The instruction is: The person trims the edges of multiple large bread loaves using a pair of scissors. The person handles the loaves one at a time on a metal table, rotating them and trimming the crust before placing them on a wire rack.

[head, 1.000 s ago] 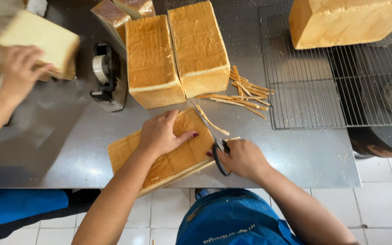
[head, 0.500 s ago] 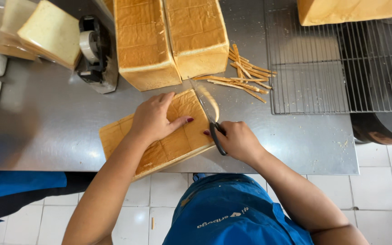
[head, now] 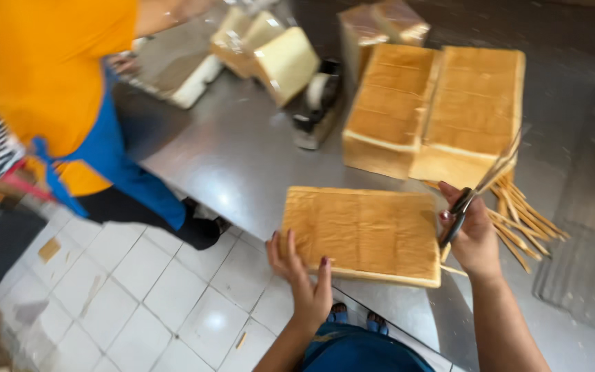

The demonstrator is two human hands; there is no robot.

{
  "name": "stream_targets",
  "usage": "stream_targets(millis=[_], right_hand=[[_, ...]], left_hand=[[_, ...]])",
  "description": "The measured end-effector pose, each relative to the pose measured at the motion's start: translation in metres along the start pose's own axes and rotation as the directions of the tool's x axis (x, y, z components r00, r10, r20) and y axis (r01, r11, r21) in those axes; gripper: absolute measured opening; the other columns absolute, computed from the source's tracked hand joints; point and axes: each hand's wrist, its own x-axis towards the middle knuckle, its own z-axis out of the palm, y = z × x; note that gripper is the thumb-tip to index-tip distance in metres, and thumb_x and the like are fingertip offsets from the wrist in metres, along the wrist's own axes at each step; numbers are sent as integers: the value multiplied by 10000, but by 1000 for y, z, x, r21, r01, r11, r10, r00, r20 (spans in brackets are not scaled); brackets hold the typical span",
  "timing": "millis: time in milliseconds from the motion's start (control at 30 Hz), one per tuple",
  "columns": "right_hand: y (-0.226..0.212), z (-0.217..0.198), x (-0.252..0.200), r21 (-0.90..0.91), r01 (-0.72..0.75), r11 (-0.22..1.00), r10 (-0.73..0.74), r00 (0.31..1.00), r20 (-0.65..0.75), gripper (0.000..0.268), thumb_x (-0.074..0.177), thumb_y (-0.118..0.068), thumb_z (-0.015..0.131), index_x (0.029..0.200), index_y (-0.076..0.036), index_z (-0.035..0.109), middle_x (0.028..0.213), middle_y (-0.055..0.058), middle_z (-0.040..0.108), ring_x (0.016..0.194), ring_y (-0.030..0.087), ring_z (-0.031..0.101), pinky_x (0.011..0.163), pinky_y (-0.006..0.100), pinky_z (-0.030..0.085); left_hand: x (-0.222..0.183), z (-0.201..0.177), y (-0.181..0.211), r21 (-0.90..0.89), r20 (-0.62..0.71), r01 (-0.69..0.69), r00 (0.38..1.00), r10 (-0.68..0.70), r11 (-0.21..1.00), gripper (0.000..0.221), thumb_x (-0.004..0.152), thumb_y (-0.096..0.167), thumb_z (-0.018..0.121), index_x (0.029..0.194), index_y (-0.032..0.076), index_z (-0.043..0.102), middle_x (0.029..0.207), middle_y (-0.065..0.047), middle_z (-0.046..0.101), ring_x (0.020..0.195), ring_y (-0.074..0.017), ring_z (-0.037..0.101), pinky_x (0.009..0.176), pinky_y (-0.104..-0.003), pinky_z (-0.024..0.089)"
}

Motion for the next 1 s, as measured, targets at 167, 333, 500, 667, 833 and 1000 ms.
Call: stream_targets(millis=[167, 333, 500, 667, 833, 1000], right_hand=[[-68, 26, -2, -572, -357, 739, 314, 933, -176, 382, 886, -221, 757, 1230, -73, 678, 1135, 92, 757, 1035, 246, 710, 884, 398, 533], [-29, 29, -60, -262, -282, 923, 233, 951, -202, 263, 904, -65, 754, 1144, -32, 653, 1086, 96, 735, 955, 143, 674, 850, 260, 537], [-53, 6, -95, -30, -302, 953, 301, 953, -43, 401, 842, -141, 758, 1153, 76, 629, 864, 179, 726, 855, 303, 769, 888, 363, 617], [-101, -5, -109, -655, -176, 734, 353, 924, 147, 402, 692, -294, 923, 877, -129, 606, 863, 5, 660, 796, 150, 588, 780, 277, 459], [-135, 24, -121, -825, -254, 505, 602, 789, 126, 678, 679, -588, 844, 1053, -40, 704, 958, 154, 760, 963, 360, 753, 835, 485, 604], [-157, 41, -112, -927, -150, 344, 631, 768, 110, 675, 711, -665, 803, 991, -55, 732, 872, 112, 744, 837, 299, 759, 727, 386, 629]], left_hand=[[75, 12, -31, 50, 63, -55, 997, 52, 997, 675, 978, 557, 457, 1535, 200, 319, 1646, -173, 219, 1525, -344, 151, 1219, -625, 187], [153, 15, -81, -32, 297, -231, 927, 230, 972, 580, 1038, 550, 417, 1494, 191, 426, 1546, -157, 361, 1464, -326, 318, 1217, -570, 254], [213, 19, -89, -55, 544, -483, 720, 432, 874, 453, 997, 261, 672, 1410, 132, 537, 1367, -107, 551, 1294, -308, 526, 1124, -443, 386], [233, 42, -33, 369, 564, -596, 754, 337, 713, 531, 953, 502, 698, 1294, 98, 641, 1179, -100, 705, 1103, -328, 650, 929, -476, 459], [231, 55, 4, 614, 681, -508, 728, -79, 605, 732, 927, 723, 567, 1385, 152, 587, 1327, -141, 656, 1161, -417, 631, 862, -602, 471], [234, 53, 1, 615, 684, -475, 718, -127, 630, 830, 947, 789, 508, 1425, 112, 570, 1411, -150, 609, 1208, -421, 607, 882, -589, 462]])
